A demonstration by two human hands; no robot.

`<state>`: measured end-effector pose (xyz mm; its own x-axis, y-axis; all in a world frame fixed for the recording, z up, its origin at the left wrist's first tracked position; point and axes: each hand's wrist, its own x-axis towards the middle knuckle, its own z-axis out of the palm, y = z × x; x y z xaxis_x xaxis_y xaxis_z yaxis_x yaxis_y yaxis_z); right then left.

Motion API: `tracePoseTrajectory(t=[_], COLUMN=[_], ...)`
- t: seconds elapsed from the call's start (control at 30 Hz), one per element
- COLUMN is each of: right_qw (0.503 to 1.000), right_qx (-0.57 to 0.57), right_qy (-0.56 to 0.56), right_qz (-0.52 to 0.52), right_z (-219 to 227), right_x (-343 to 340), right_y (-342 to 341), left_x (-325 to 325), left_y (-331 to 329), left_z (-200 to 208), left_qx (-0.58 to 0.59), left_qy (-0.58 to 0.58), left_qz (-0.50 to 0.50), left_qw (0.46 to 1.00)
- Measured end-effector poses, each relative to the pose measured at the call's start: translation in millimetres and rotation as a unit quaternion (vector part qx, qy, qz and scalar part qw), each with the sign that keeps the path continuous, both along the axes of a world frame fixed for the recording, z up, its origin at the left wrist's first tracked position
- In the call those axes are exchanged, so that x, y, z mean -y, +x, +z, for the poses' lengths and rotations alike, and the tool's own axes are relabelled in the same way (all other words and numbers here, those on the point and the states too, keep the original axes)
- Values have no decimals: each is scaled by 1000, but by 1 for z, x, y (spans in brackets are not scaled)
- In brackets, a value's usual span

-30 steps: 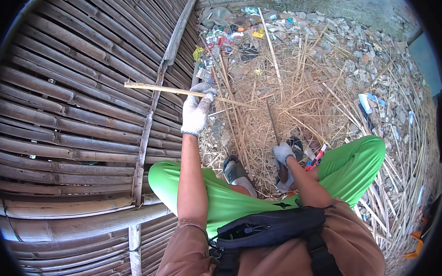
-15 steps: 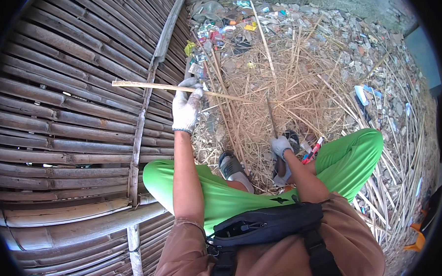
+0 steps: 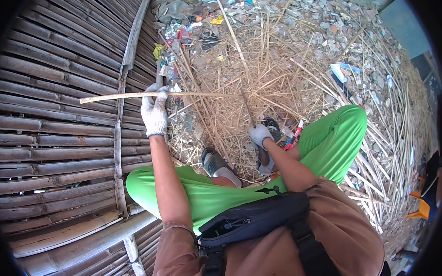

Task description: The person shaves thin layers off a long bamboo stick using a large blade and then uses a small utility knife to refine the surface of the stick.

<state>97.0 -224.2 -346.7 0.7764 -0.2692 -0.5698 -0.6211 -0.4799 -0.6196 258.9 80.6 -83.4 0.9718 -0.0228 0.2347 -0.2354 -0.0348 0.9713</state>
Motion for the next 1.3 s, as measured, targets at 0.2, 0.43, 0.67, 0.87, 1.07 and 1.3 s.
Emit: tracePoseTrajectory(t=[0.2, 0.43, 0.67, 0.87, 1.07, 1.3], right_qw=[998, 958, 914, 765, 694, 670], right_qx=[26, 263, 310, 416, 370, 365], right_qy=[45, 28, 191, 419, 527, 509], right_qz=[-40, -107, -180, -258, -321, -399], right_z=[47, 62, 96, 177, 211, 198], right_x=[-22, -10, -12, -41, -17, 12], right_y=[7, 15, 18, 31, 41, 46], left_x=[6, 25, 47, 85, 99, 127], left_y=[-2, -12, -30, -37, -60, -95], left_z=[-16, 68, 88, 3, 3, 41], left_qx=[-14, 196, 194, 194, 151, 382], left_qy=[-11, 13, 242, 374, 395, 376], left_qz=[-29, 102, -7, -203, -322, -163], left_qw=[999, 975, 951, 884, 847, 828])
